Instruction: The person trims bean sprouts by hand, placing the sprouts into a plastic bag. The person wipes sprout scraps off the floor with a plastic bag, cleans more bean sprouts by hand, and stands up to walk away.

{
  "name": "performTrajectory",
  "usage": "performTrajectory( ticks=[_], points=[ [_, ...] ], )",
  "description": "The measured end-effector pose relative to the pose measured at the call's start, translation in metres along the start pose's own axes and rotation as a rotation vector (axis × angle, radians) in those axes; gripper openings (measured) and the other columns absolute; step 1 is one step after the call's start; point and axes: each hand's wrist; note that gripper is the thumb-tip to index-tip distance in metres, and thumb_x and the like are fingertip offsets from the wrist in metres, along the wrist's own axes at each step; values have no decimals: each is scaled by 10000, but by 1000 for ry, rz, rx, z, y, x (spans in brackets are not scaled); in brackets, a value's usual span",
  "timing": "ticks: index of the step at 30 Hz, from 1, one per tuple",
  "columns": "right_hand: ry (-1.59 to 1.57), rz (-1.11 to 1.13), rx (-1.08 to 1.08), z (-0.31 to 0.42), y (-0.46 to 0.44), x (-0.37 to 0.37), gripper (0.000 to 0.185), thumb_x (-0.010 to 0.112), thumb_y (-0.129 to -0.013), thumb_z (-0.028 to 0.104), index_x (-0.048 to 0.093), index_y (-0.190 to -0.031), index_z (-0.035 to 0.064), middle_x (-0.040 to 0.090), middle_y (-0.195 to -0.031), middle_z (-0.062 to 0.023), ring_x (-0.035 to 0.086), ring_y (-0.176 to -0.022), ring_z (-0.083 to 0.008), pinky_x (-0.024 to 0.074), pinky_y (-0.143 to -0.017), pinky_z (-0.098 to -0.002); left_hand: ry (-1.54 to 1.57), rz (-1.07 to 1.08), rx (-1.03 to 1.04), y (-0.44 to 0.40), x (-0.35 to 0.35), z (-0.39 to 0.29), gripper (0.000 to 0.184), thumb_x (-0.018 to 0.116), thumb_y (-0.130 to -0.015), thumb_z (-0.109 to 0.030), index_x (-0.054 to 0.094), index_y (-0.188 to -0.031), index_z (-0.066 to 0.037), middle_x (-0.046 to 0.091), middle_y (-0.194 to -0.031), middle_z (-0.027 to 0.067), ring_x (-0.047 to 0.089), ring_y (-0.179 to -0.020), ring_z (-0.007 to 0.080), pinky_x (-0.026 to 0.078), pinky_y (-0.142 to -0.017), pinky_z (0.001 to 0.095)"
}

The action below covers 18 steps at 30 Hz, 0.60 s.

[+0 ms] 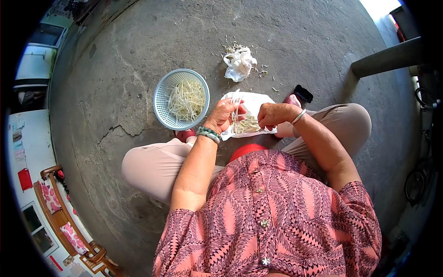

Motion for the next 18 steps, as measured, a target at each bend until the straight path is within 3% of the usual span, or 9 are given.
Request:
performTrajectory(
  ticks=[6, 12, 15, 18],
  points=[
    [14, -82, -52, -20, -9, 2, 176, 577, -751, 135, 653, -697, -14, 634, -581, -68, 597, -515, -121, 470, -493, -276, 105, -127, 94, -1, -11, -5, 215, 545, -872, -140, 552, -1047, -14, 593, -772, 52, 586, -693, 148, 493, -587, 283],
    [-89, -336, -48, -23, -3, -5, 182, 593, -763, 131, 668, -733, -33, 643, -593, -83, 601, -510, -115, 484, -493, -263, 206, -158, 125, -3, -14, -2, 203, 539, -869, -122, 541, -1037, -8, 585, -780, 47, 579, -680, 151, 496, -572, 274],
    [-232, -509, -109, -16, -5, 0, 192, 568, -736, 125, 653, -666, -33, 630, -564, -87, 600, -493, -125, 485, -480, -268, 199, -157, 108, -5, -13, 2, 204, 553, -863, -113, 546, -1039, -10, 587, -780, 43, 589, -683, 150, 503, -584, 276],
    [-427, -603, -126, -11, -12, 8, 205, 584, -774, 152, 665, -719, -29, 644, -597, -93, 606, -507, -129, 495, -490, -263, 207, -96, 86, -4, -7, 6, 203, 574, -852, -96, 554, -1036, -14, 589, -775, 37, 597, -684, 145, 508, -598, 275]
  ],
)
Point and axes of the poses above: each hand's wrist, its own y-axis away from the middle knuckle, its own x-axis out of the palm, z = x × y
